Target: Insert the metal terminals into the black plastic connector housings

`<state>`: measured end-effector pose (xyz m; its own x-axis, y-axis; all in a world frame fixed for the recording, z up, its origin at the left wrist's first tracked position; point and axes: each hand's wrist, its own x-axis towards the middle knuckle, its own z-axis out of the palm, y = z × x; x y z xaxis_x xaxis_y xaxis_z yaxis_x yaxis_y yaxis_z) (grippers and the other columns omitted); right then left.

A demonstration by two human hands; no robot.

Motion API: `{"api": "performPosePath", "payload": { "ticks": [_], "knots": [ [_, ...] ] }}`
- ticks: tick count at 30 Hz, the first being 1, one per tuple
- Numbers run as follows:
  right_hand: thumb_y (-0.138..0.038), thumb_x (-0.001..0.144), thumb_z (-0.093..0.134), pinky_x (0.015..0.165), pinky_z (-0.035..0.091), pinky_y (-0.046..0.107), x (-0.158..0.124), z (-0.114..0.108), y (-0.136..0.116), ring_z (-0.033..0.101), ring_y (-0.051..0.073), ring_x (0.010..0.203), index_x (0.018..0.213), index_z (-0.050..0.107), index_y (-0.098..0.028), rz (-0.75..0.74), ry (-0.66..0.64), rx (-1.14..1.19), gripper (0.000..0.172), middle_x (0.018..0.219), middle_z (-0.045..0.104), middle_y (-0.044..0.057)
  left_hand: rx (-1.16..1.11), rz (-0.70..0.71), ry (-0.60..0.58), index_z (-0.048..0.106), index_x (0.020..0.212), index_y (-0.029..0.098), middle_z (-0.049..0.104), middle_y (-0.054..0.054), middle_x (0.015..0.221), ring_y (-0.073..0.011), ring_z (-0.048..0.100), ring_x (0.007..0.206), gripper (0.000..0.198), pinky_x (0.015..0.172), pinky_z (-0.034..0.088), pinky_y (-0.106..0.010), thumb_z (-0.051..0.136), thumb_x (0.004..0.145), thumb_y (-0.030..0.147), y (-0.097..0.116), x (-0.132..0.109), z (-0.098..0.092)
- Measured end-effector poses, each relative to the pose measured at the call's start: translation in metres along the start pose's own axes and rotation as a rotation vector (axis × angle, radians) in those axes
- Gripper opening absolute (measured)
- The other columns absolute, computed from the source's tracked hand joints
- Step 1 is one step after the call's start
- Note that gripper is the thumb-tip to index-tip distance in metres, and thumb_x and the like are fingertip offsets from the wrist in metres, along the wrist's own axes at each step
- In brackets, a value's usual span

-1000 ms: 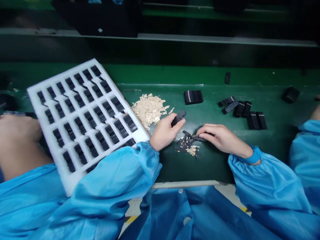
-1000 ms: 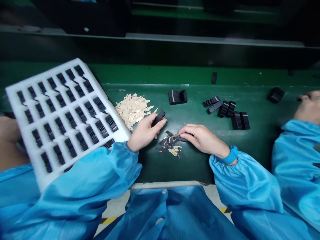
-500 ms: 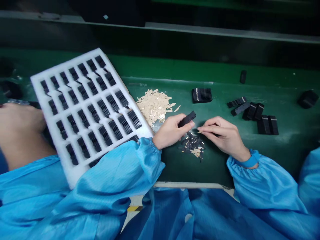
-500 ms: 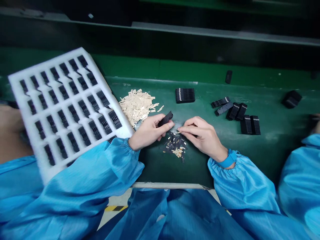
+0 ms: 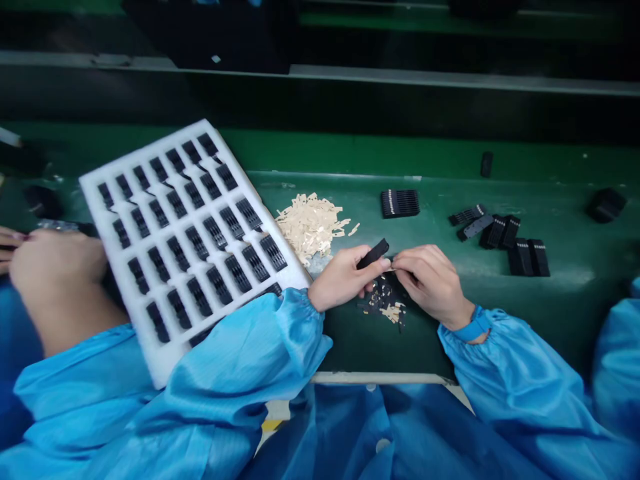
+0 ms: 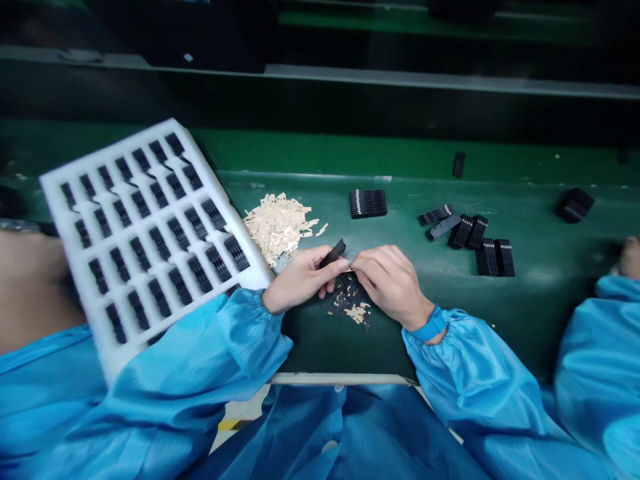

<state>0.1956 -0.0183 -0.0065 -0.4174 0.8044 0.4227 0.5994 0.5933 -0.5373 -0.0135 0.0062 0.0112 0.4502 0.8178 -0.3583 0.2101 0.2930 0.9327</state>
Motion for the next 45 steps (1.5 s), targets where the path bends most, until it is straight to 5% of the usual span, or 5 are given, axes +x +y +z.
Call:
{"api": "performPosePath", "payload": {
  "ticks": [9, 16, 29, 35, 45],
  "knots": [
    [-0.017, 0.091, 0.062, 0.085, 0.054, 0.044, 0.04, 0.013, 0.003, 0.067, 0.025, 0.098, 0.093, 0.065, -0.027, 0.01, 0.068, 0.17, 0.011, 0.103, 0.07, 0.008, 0.054, 0.077, 0.322, 0.053, 0.083, 0.02, 0.056, 0.005, 0.057, -0.0098, 0.054, 0.046, 0.025, 0.045, 0.041, -0.021, 0.059, 0.091, 0.042, -0.001, 0.001, -0.01],
    [-0.037, 0.1, 0.053, 0.071, 0.054, 0.034, 0.033, 0.002, 0.008, 0.066, 0.019, 0.078, 0.102, 0.061, -0.023, 0.45, -0.061, 0.634, 0.017, 0.094, 0.07, 0.006, 0.333, 0.076, 0.281, 0.052, 0.081, 0.021, 0.055, 0.004, 0.061, -0.0111, 0.054, 0.055, 0.025, 0.053, 0.04, -0.022, 0.058, 0.092, 0.043, -0.006, -0.004, -0.008],
    [-0.025, 0.091, 0.063, 0.058, 0.042, 0.029, 0.038, 0.0, 0.002, 0.055, 0.014, 0.062, 0.087, 0.072, -0.021, 0.351, -0.257, 0.483, 0.011, 0.075, 0.068, 0.002, 0.081, 0.019, 0.257, 0.052, 0.085, 0.02, 0.057, 0.005, 0.059, -0.0094, 0.054, 0.047, 0.027, 0.046, 0.043, -0.022, 0.058, 0.093, 0.044, -0.004, 0.003, -0.003],
    [-0.02, 0.088, 0.065, 0.056, 0.044, 0.026, 0.035, 0.007, -0.001, 0.058, 0.014, 0.062, 0.083, 0.069, -0.02, 0.38, -0.074, 0.441, 0.006, 0.072, 0.067, 0.001, 0.39, 0.167, 0.486, 0.061, 0.091, 0.02, 0.06, 0.003, 0.069, -0.0117, 0.057, 0.063, 0.02, 0.06, 0.044, -0.024, 0.065, 0.09, 0.04, -0.01, 0.003, 0.001],
    [-0.012, 0.086, 0.063, 0.056, 0.042, 0.025, 0.031, 0.012, -0.002, 0.052, 0.011, 0.058, 0.08, 0.065, -0.021, 0.291, 0.016, 0.299, 0.01, 0.066, 0.057, -0.003, 0.507, 0.279, 0.401, 0.06, 0.077, 0.019, 0.049, 0.006, 0.06, -0.0085, 0.046, 0.056, 0.008, 0.058, 0.036, -0.022, 0.059, 0.085, 0.019, -0.004, -0.001, 0.005]
  ]
}}
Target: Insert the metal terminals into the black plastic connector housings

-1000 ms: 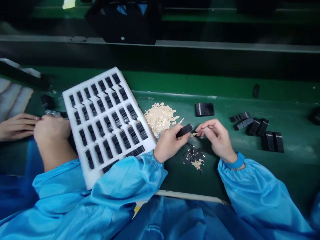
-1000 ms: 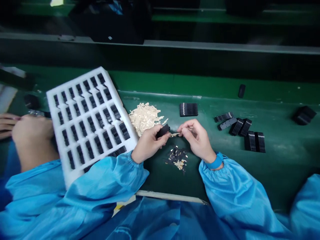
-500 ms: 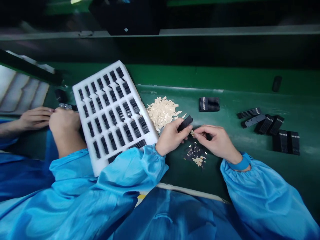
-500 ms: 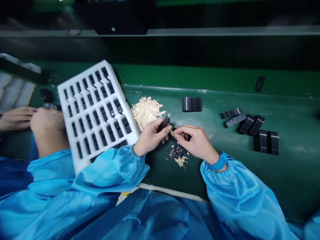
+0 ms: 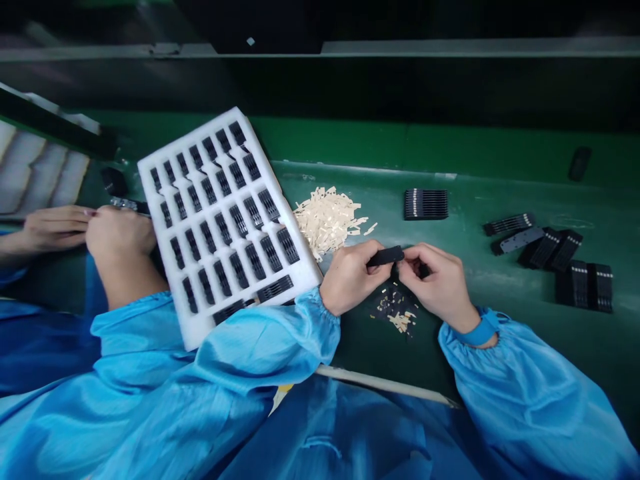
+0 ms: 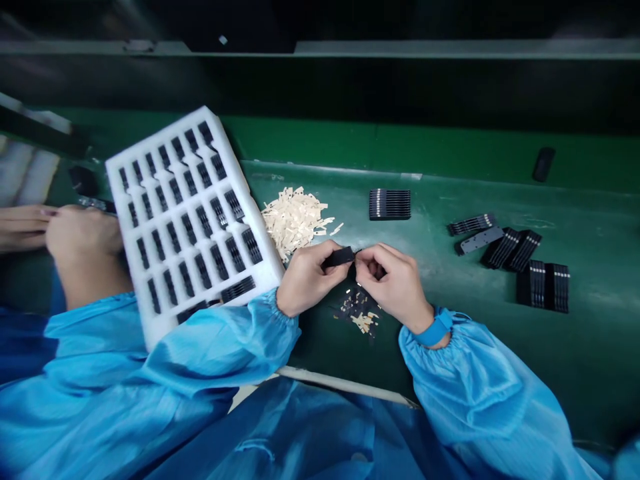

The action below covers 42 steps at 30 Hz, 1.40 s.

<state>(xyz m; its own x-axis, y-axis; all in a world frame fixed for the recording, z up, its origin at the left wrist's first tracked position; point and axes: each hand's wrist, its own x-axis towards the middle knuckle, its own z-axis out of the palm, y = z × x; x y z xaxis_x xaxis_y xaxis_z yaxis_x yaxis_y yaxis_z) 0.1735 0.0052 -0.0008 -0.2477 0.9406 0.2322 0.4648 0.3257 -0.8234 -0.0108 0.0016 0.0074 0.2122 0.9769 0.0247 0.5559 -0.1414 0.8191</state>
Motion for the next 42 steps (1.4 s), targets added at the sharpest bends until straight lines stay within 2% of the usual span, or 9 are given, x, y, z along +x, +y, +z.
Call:
{"api": "performPosePath", "payload": {
  "ticks": [6, 10, 13, 15, 19, 22, 27, 32, 42],
  "knots": [
    [-0.014, 0.087, 0.064, 0.056, 0.042, 0.025, -0.001, 0.0, 0.002, 0.053, 0.011, 0.059, 0.08, 0.065, -0.02, -0.019, -0.008, 0.006, 0.009, 0.068, 0.059, -0.002, 0.084, -0.05, 0.023, 0.046, 0.066, 0.02, 0.042, 0.006, 0.056, -0.0095, 0.044, 0.054, 0.018, 0.055, 0.031, -0.023, 0.059, 0.079, 0.018, 0.004, 0.005, -0.003],
    [-0.014, 0.087, 0.064, 0.053, 0.041, 0.025, -0.001, 0.0, 0.003, 0.051, 0.011, 0.056, 0.079, 0.066, -0.02, 0.066, 0.025, 0.053, 0.01, 0.068, 0.061, -0.002, 0.447, -0.077, 0.216, 0.051, 0.073, 0.021, 0.053, 0.002, 0.064, -0.0137, 0.051, 0.058, 0.013, 0.056, 0.031, -0.026, 0.058, 0.084, 0.02, 0.004, 0.005, -0.021],
    [-0.014, 0.087, 0.064, 0.053, 0.041, 0.025, -0.002, 0.0, 0.003, 0.052, 0.011, 0.057, 0.079, 0.066, -0.02, 0.085, 0.017, 0.071, 0.01, 0.07, 0.062, -0.002, 0.612, -0.105, 0.279, 0.061, 0.086, 0.02, 0.063, -0.004, 0.076, -0.0178, 0.058, 0.067, 0.005, 0.058, 0.034, -0.028, 0.056, 0.087, 0.018, -0.001, 0.005, -0.034],
    [-0.016, 0.088, 0.063, 0.054, 0.041, 0.026, -0.002, 0.0, 0.003, 0.052, 0.011, 0.058, 0.079, 0.066, -0.02, 0.083, 0.009, 0.072, 0.01, 0.071, 0.062, -0.001, 0.484, -0.081, 0.238, 0.065, 0.101, 0.02, 0.066, -0.004, 0.082, -0.0175, 0.061, 0.071, 0.016, 0.063, 0.04, -0.028, 0.055, 0.089, 0.016, -0.002, 0.005, -0.037],
    [-0.016, 0.091, 0.06, 0.056, 0.04, 0.027, 0.0, -0.002, 0.002, 0.052, 0.012, 0.06, 0.081, 0.065, -0.02, 0.034, -0.015, 0.062, 0.011, 0.073, 0.06, 0.0, -0.067, -0.069, -0.011, 0.063, 0.125, 0.021, 0.072, -0.002, 0.096, -0.0147, 0.064, 0.074, 0.034, 0.07, 0.049, -0.027, 0.06, 0.092, 0.031, 0.0, 0.005, -0.028],
    [-0.014, 0.09, 0.059, 0.058, 0.042, 0.028, 0.001, -0.002, 0.002, 0.053, 0.014, 0.064, 0.083, 0.064, -0.021, -0.008, -0.039, 0.07, 0.011, 0.076, 0.061, 0.001, -0.225, -0.085, -0.132, 0.066, 0.119, 0.021, 0.072, -0.003, 0.101, -0.0159, 0.066, 0.085, 0.03, 0.075, 0.049, -0.027, 0.061, 0.092, 0.035, 0.002, 0.005, -0.018],
    [-0.012, 0.089, 0.06, 0.061, 0.043, 0.029, 0.0, -0.001, 0.001, 0.053, 0.014, 0.065, 0.084, 0.063, -0.021, -0.048, -0.047, 0.053, 0.011, 0.076, 0.059, 0.0, -0.208, -0.143, -0.12, 0.064, 0.083, 0.018, 0.06, 0.003, 0.07, -0.0123, 0.057, 0.067, 0.021, 0.061, 0.041, -0.024, 0.064, 0.089, 0.038, -0.004, 0.006, -0.01],
    [-0.015, 0.087, 0.066, 0.057, 0.044, 0.027, -0.002, 0.001, -0.002, 0.051, 0.012, 0.065, 0.089, 0.061, -0.021, -0.006, 0.094, 0.051, 0.008, 0.087, 0.057, 0.001, -0.119, -0.134, -0.05, 0.064, 0.088, 0.019, 0.059, 0.004, 0.07, -0.0115, 0.056, 0.065, 0.014, 0.062, 0.041, -0.024, 0.062, 0.09, 0.033, -0.007, 0.002, -0.007],
    [-0.017, 0.092, 0.059, 0.06, 0.046, 0.028, -0.001, 0.004, -0.001, 0.054, 0.013, 0.063, 0.093, 0.066, -0.022, -0.011, -0.015, -0.005, 0.009, 0.076, 0.06, 0.0, 0.049, 0.023, -0.025, 0.068, 0.097, 0.022, 0.068, 0.003, 0.077, -0.0113, 0.061, 0.069, 0.012, 0.068, 0.045, -0.023, 0.062, 0.087, 0.019, -0.003, -0.003, -0.004]
  ]
}}
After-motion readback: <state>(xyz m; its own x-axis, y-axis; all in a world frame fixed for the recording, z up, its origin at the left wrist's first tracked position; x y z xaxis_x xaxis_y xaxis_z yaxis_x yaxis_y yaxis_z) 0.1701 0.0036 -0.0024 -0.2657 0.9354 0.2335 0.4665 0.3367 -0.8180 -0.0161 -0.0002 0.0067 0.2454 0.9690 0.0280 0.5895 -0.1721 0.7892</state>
